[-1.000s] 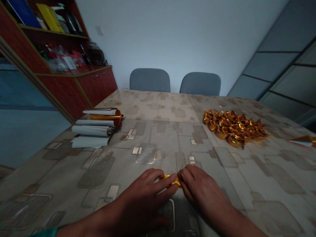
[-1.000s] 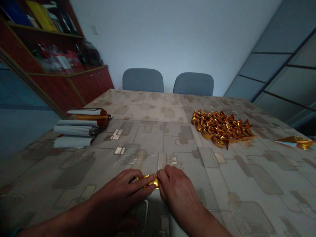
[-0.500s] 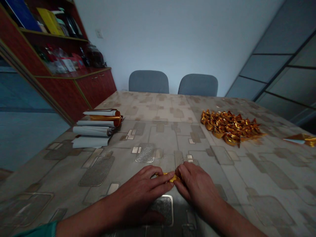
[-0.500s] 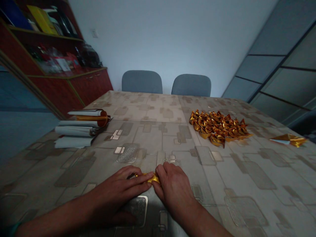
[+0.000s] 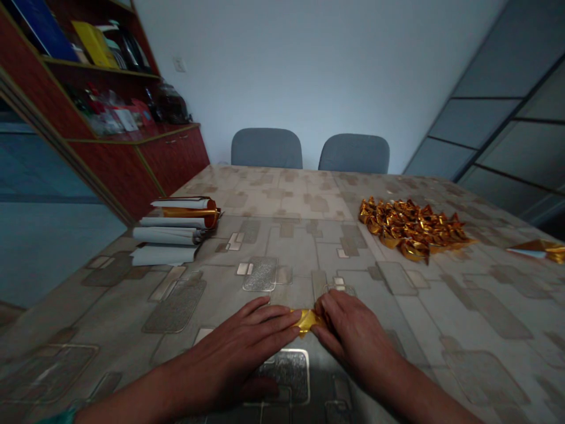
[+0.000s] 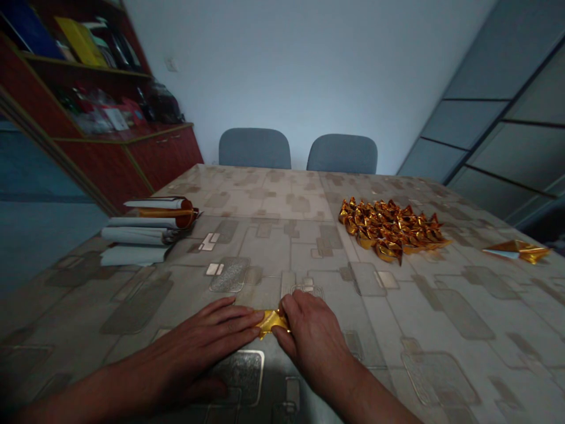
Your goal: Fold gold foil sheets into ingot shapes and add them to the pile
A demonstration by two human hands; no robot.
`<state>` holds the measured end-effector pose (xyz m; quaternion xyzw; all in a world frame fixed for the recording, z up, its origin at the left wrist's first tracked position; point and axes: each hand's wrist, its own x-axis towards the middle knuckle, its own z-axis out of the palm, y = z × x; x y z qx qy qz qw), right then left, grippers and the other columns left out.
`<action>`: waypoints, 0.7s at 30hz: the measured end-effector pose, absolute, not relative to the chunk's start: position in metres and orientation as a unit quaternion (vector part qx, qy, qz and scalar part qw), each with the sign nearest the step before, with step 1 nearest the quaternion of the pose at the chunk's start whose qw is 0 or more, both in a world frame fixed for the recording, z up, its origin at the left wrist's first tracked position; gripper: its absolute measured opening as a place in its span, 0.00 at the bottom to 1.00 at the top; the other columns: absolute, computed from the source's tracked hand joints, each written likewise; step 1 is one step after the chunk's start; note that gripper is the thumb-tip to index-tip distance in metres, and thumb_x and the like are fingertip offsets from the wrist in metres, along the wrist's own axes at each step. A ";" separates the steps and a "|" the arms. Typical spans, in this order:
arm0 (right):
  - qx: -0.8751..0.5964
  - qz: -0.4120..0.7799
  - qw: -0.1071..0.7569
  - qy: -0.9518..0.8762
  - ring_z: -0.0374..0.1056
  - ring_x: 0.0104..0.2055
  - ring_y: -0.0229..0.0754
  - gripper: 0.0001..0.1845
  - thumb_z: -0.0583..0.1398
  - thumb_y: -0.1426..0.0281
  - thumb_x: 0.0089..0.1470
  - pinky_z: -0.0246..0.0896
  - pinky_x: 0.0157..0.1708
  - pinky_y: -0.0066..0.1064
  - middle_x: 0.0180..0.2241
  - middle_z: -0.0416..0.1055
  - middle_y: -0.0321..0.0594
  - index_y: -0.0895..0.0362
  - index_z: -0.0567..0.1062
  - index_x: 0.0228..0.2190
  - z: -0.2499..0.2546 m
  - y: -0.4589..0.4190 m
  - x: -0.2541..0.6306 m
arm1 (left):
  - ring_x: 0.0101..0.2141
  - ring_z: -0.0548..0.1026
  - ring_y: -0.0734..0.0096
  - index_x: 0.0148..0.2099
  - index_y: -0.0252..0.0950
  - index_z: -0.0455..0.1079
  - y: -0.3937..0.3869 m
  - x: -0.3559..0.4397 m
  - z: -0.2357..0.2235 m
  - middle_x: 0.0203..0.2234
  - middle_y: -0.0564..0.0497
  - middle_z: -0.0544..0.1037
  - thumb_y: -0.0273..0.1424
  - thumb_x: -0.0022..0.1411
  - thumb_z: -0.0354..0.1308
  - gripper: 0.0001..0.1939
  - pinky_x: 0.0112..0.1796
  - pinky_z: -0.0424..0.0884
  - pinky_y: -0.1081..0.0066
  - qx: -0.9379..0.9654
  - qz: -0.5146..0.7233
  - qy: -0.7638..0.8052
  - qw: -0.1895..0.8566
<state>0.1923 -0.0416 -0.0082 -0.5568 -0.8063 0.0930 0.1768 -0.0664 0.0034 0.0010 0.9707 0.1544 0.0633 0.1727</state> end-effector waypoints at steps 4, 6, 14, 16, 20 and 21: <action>-0.555 0.087 0.185 -0.807 0.67 0.32 0.45 0.05 0.60 0.72 0.58 0.60 0.32 0.34 0.30 0.70 0.39 0.55 0.67 0.31 -0.007 -0.041 0.192 | 0.57 0.70 0.54 0.67 0.36 0.57 0.006 -0.053 -0.001 0.62 0.42 0.70 0.34 0.66 0.60 0.30 0.59 0.61 0.50 0.979 0.095 0.136 0.120; -0.553 0.091 0.184 -0.807 0.68 0.31 0.45 0.06 0.60 0.71 0.59 0.61 0.32 0.34 0.30 0.70 0.39 0.55 0.67 0.31 -0.004 -0.041 0.193 | 0.51 0.74 0.57 0.60 0.36 0.65 0.009 -0.045 -0.001 0.60 0.41 0.72 0.35 0.67 0.59 0.22 0.52 0.68 0.57 0.981 0.110 0.124 0.099; -0.554 0.098 0.202 -0.802 0.74 0.36 0.49 0.09 0.52 0.79 0.60 0.68 0.36 0.38 0.33 0.76 0.45 0.58 0.69 0.40 -0.009 -0.037 0.196 | 0.47 0.72 0.59 0.43 0.37 0.70 0.012 -0.033 0.009 0.62 0.49 0.70 0.42 0.61 0.66 0.16 0.46 0.69 0.61 0.989 0.051 0.127 0.050; -0.565 0.077 0.201 -0.797 0.74 0.34 0.49 0.09 0.53 0.80 0.58 0.67 0.34 0.37 0.31 0.76 0.44 0.57 0.68 0.38 -0.013 -0.036 0.194 | 0.47 0.72 0.59 0.43 0.38 0.69 0.011 -0.033 0.010 0.61 0.49 0.71 0.42 0.61 0.65 0.15 0.45 0.68 0.61 0.987 0.053 0.141 0.058; -0.592 0.084 0.201 -0.776 0.73 0.30 0.46 0.07 0.54 0.79 0.57 0.64 0.31 0.33 0.29 0.75 0.40 0.55 0.66 0.35 -0.012 -0.037 0.195 | 0.46 0.71 0.59 0.43 0.37 0.69 0.008 -0.032 0.008 0.60 0.47 0.72 0.40 0.63 0.63 0.14 0.45 0.67 0.60 0.981 0.078 0.161 0.077; -0.603 0.086 0.198 -0.768 0.73 0.30 0.46 0.07 0.54 0.79 0.57 0.63 0.30 0.33 0.29 0.75 0.39 0.55 0.67 0.34 -0.011 -0.037 0.196 | 0.46 0.71 0.59 0.43 0.37 0.69 0.007 -0.032 0.008 0.60 0.47 0.72 0.41 0.64 0.63 0.13 0.45 0.67 0.60 0.980 0.081 0.164 0.082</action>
